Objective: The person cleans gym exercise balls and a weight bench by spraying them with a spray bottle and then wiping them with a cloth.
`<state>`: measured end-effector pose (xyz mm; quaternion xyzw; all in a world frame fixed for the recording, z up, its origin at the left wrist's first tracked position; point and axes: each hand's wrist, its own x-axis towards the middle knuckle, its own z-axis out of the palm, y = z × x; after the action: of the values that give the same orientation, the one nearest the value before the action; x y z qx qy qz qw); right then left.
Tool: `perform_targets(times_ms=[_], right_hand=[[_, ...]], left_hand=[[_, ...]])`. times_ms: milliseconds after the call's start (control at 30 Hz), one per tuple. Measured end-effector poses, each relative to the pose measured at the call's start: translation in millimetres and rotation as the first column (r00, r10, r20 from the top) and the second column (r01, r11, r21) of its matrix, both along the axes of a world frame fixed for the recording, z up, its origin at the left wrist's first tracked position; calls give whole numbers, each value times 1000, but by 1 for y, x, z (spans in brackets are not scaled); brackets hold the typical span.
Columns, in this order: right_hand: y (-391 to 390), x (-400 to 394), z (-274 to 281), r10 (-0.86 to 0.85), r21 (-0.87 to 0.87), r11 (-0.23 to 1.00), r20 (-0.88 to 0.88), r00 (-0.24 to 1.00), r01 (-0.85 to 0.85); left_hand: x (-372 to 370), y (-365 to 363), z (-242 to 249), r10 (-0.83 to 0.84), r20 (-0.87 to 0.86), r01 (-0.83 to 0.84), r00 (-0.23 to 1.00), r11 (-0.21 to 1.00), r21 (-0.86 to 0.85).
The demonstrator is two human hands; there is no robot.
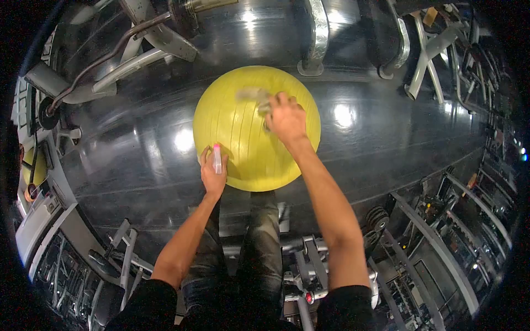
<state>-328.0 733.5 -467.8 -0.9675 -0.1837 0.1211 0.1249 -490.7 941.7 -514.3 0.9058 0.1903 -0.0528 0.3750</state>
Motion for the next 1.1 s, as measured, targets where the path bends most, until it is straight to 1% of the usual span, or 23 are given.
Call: perform_targets(times_ms=[33, 67, 133, 167, 200, 267, 300, 333, 367, 433, 500, 567, 633, 667, 733, 767, 833, 900, 967, 1000, 1033, 1067, 1100], right_hand=[[2, 3, -3, -240, -18, 970, 23, 970, 241], [5, -1, -4, -242, -14, 970, 27, 970, 242], [16, -20, 0, -63, -12, 998, 94, 994, 65], [21, -31, 3, 9, 14, 1000, 89, 996, -10], [25, -45, 6, 46, 38, 998, 85, 995, -50], [27, -76, 5, 83, 56, 995, 84, 993, -88], [28, -91, 1, 127, 71, 989, 52, 990, -131], [30, -99, 3, 172, 91, 981, 24, 985, -173], [31, -107, 4, 173, 94, 980, 28, 985, -175], [34, -114, 16, 132, 127, 985, -133, 982, -115], [29, -106, 25, 90, 122, 990, -123, 988, -75], [27, -95, 33, 51, 117, 992, -109, 993, -39], [28, -87, 38, 21, 22, 1000, -75, 997, -19], [27, -87, 33, 20, 23, 1000, -73, 997, -18], [20, -89, 17, 153, 18, 988, -121, 981, -152], [12, -86, 10, 153, 20, 988, -119, 981, -151], [-8, -69, 4, 412, 191, 904, -155, 898, -382], [-31, -47, 8, 450, 38, 893, -95, 888, -448], [-52, -21, 7, 222, 39, 975, -147, 964, -219], [-53, -17, 3, 222, 38, 975, -146, 964, -219], [-54, -16, -4, -132, -11, 991, -115, 985, 131], [-54, -16, -10, -468, -43, 884, -67, 881, 466], [-50, -25, -24, -540, 178, 820, -78, 838, 544]], left_hand=[[12, -4, 2, 8, -45, -7, 999, 999, 37], [24, -6, 4, 7, -40, -5, 999, 999, 39], [43, -12, 5, 24, -109, -15, 994, 997, 75], [51, -11, 4, 22, -64, -16, 998, 995, 94], [60, -10, 6, 24, -64, -18, 998, 996, 91], [80, -8, 15, 74, -171, -71, 982, 997, 24], [86, -5, 13, 31, -145, -26, 989, 999, 38], [90, -5, 13, 31, -141, -26, 990, 999, 39], [93, -3, 13, 23, -174, -15, 984, 999, 45], [90, 1, 7, 14, -211, -3, 977, 999, 52], [84, 0, 1, -15, -112, 28, 994, 992, 121], [82, -3, 3, -15, -105, 28, 994, 993, 119], [79, -2, 2, -12, -96, 24, 995, 992, 124], [78, -2, 2, -12, -99, 24, 995, 992, 125], [76, 0, 1, -12, -99, 25, 995, 991, 128], [74, 1, 2, -7, -102, 19, 995, 993, 115], [73, 5, 2, -2, -104, 14, 995, 994, 107], [69, 11, 1, 12, -103, -3, 995, 996, 87], [69, 16, 4, 29, -111, -21, 993, 997, 76], [69, 19, 4, 47, -114, -40, 992, 997, 66], [68, 22, -1, 37, -96, -30, 995, 997, 65], [68, 23, -4, 35, -93, -29, 995, 997, 65], [68, 23, -5, 44, -88, -37, 995, 997, 73]])
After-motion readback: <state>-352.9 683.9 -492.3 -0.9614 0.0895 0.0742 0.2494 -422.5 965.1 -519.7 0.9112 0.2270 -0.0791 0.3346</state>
